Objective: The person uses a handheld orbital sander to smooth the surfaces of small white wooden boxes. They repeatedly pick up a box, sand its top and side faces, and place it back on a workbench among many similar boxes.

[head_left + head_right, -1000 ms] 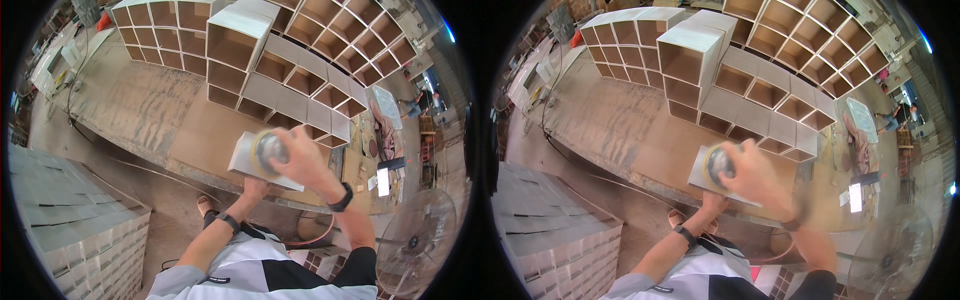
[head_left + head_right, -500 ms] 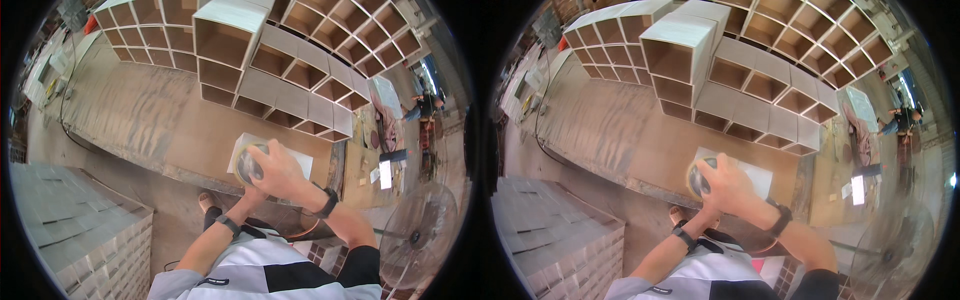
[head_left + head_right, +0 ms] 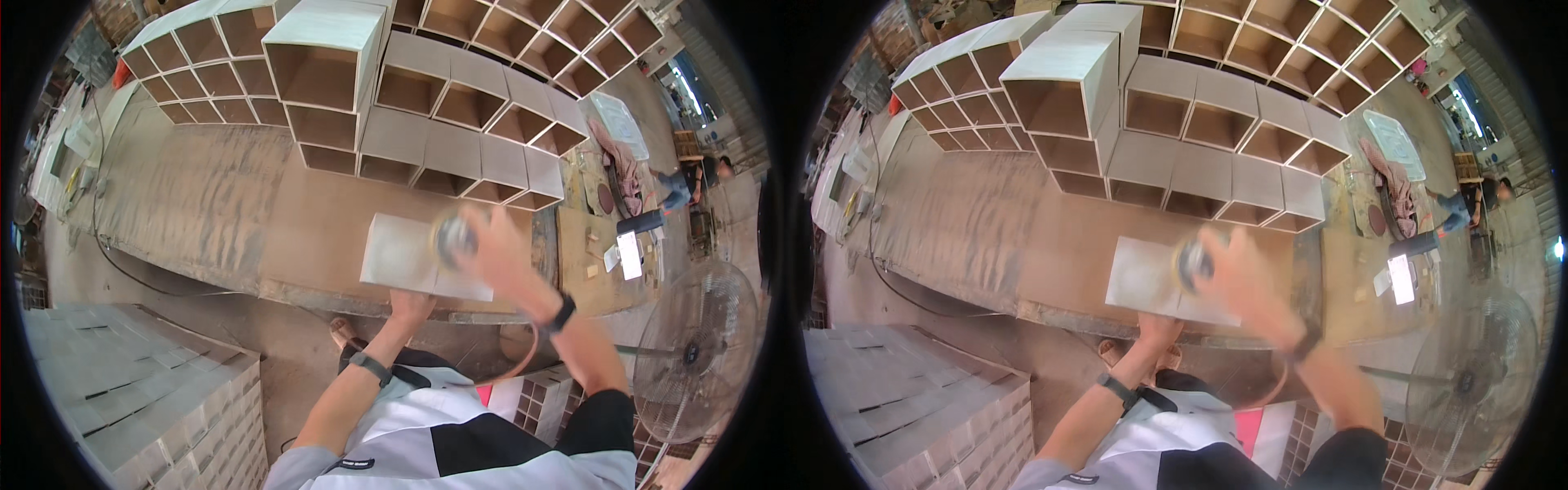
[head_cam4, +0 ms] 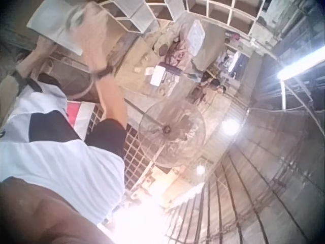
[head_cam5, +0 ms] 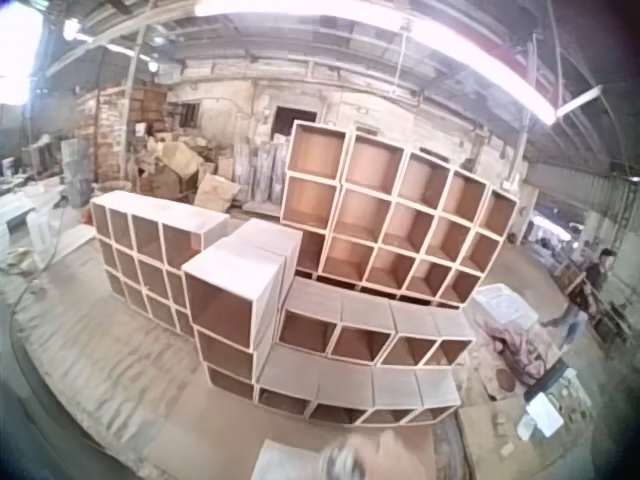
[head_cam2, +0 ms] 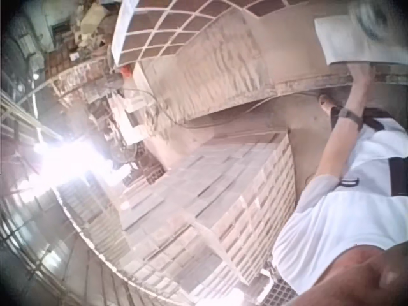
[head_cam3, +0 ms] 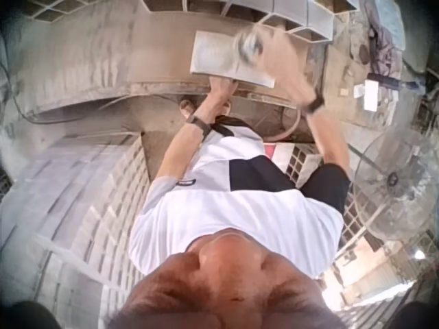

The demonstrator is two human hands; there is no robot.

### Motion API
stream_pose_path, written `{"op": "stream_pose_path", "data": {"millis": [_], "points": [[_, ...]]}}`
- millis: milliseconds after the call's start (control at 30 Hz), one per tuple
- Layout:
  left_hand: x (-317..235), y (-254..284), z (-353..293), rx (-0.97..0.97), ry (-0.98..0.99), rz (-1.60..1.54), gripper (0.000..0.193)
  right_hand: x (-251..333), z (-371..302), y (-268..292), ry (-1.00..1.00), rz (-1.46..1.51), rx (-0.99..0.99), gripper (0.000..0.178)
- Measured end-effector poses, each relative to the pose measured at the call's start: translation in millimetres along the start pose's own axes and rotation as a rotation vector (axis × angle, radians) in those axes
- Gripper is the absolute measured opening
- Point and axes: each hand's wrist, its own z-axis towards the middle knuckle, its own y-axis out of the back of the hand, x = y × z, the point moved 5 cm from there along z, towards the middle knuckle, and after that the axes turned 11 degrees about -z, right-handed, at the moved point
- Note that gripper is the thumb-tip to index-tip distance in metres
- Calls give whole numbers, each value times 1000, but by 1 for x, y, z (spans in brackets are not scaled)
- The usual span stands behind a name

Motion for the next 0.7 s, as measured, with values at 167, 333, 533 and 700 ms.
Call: {"op": "stream_pose_path", "data": {"millis": [167,333,533,700], "points": [[7,2,-7,3,2,-6,46,-23,-21,1,-15,-25,8,49],[-12,14,6,-158,-50,-152,37,-7,-33,4,55,-31,75,47],[-4,5,1,-28,-108,134,40,-41,-8,1,-30,-44,-69,45],[3,3,-2,-127,41,-231,31,-7,-44,0,113,7,-44,44]]}}
